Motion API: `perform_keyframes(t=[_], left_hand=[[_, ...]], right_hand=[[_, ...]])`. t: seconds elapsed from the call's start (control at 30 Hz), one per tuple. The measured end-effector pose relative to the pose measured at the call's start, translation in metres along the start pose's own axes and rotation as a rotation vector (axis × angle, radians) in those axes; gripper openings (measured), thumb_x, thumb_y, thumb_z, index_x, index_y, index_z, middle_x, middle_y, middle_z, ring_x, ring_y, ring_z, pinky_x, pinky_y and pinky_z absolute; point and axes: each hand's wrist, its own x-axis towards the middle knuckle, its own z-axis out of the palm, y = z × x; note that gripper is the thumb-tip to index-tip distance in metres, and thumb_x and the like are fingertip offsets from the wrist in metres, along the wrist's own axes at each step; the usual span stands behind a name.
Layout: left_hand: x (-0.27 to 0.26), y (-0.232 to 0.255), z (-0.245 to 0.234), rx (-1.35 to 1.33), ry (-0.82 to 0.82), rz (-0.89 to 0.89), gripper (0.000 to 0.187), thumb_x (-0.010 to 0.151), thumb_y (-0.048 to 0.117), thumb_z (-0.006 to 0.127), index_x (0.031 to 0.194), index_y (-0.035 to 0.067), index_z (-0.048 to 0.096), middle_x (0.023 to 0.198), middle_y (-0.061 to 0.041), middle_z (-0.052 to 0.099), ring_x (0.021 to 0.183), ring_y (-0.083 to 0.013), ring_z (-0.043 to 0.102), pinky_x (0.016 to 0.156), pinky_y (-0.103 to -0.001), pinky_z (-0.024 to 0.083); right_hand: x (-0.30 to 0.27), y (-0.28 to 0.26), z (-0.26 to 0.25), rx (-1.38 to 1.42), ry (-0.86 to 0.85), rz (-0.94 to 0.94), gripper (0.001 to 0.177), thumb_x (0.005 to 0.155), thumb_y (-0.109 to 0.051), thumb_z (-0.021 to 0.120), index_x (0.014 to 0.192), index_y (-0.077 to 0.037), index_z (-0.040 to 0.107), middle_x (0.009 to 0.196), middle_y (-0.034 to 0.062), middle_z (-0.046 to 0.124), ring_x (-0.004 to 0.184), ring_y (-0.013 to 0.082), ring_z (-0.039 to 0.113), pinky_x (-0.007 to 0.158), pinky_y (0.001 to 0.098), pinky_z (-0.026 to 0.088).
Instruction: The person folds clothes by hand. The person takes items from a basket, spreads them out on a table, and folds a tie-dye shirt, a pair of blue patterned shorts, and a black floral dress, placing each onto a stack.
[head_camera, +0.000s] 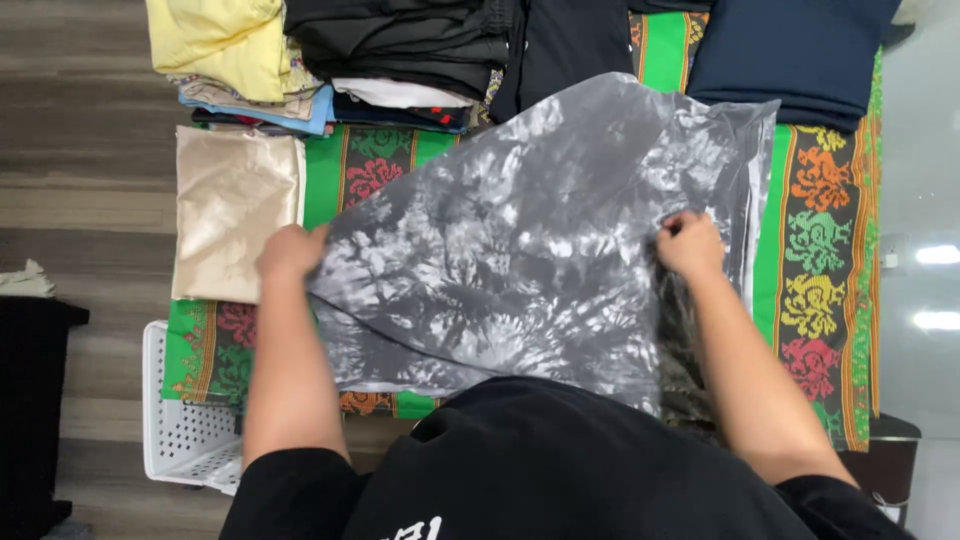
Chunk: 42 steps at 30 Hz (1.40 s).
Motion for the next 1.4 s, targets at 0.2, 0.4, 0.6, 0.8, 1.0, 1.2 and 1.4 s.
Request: perform_keyframes(t=[0.2,0.4,0.6,0.8,1.0,1.2,1.4], left_hand=[[0.060,0.084,0.041,-0.185,0.159,0.062,0.072,0.102,0.064,0.049,0.105,-0.003,0.076,0.108,-0.030,0.070,0.105,-0.0452,0.067,0.091,-0.050,0.051],[0.116,0.097,0.062,0.032,-0.458,-0.047,0.056,0.097,0.046,0.050,0.094,-0.002,0.079,0.092,-0.022,0.078,0.087,-0.0353,0.075,0.077,-0.046,0.056],[0.087,0.101,0.074,0.111,-0.061,0.342,0.066,0.098,0.062,0.056,0.101,-0.002,0.075,0.107,-0.026,0.066,0.093,-0.0442,0.064,0.081,-0.050,0.051],[-0.011,0.150,0.039,-0.262,-0.063,0.380,0.048,0.082,0.047,0.077,0.089,0.000,0.069,0.091,-0.020,0.072,0.087,-0.0345,0.070,0.080,-0.043,0.054],[-0.055,0.125,0.040,-0.287,-0.137,0.644,0.011,0.068,0.012,0.084,0.074,0.010,0.075,0.078,-0.006,0.073,0.074,-0.0216,0.072,0.071,-0.034,0.056],[-0.060,0.086,0.076,-0.563,-0.271,0.511,0.020,0.073,0.019,0.085,0.086,0.007,0.077,0.091,-0.012,0.077,0.083,-0.0243,0.074,0.076,-0.036,0.058],[-0.062,0.092,0.090,-0.091,0.228,0.263,0.074,0.056,0.040,0.103,0.101,-0.008,0.069,0.109,-0.030,0.066,0.105,-0.0458,0.063,0.086,-0.049,0.053]], right_hand=[[0.079,-0.032,-0.038,0.262,0.250,-0.267,0.047,0.086,-0.019,0.076,0.129,-0.010,0.061,0.135,0.0205,0.052,0.121,0.0437,0.056,0.099,0.0496,0.048],[0.134,-0.054,-0.059,0.259,0.266,-0.346,0.059,0.082,-0.001,0.066,0.139,-0.010,0.056,0.146,0.0200,0.048,0.126,0.0455,0.054,0.104,0.0496,0.047],[0.160,-0.054,-0.060,0.153,0.133,-0.355,0.080,0.076,-0.002,0.069,0.152,-0.014,0.044,0.149,0.0217,0.042,0.124,0.0470,0.051,0.100,0.0503,0.045],[0.163,-0.046,-0.049,-0.141,0.253,-0.341,0.042,0.075,-0.023,0.087,0.109,-0.005,0.070,0.114,0.0164,0.064,0.112,0.0402,0.056,0.093,0.0510,0.045],[0.126,0.034,-0.038,-0.066,0.572,-0.367,0.014,0.079,-0.008,0.076,0.082,-0.008,0.062,0.106,0.0116,0.065,0.112,0.0351,0.056,0.099,0.0466,0.045],[0.065,0.110,0.008,-0.114,0.460,-0.195,0.014,0.077,-0.005,0.075,0.076,-0.010,0.062,0.105,0.0134,0.063,0.107,0.0383,0.056,0.092,0.0474,0.045],[0.036,0.117,0.009,0.098,0.466,-0.219,0.013,0.083,0.001,0.068,0.080,-0.006,0.056,0.107,0.0154,0.061,0.106,0.0401,0.058,0.094,0.0477,0.048]])
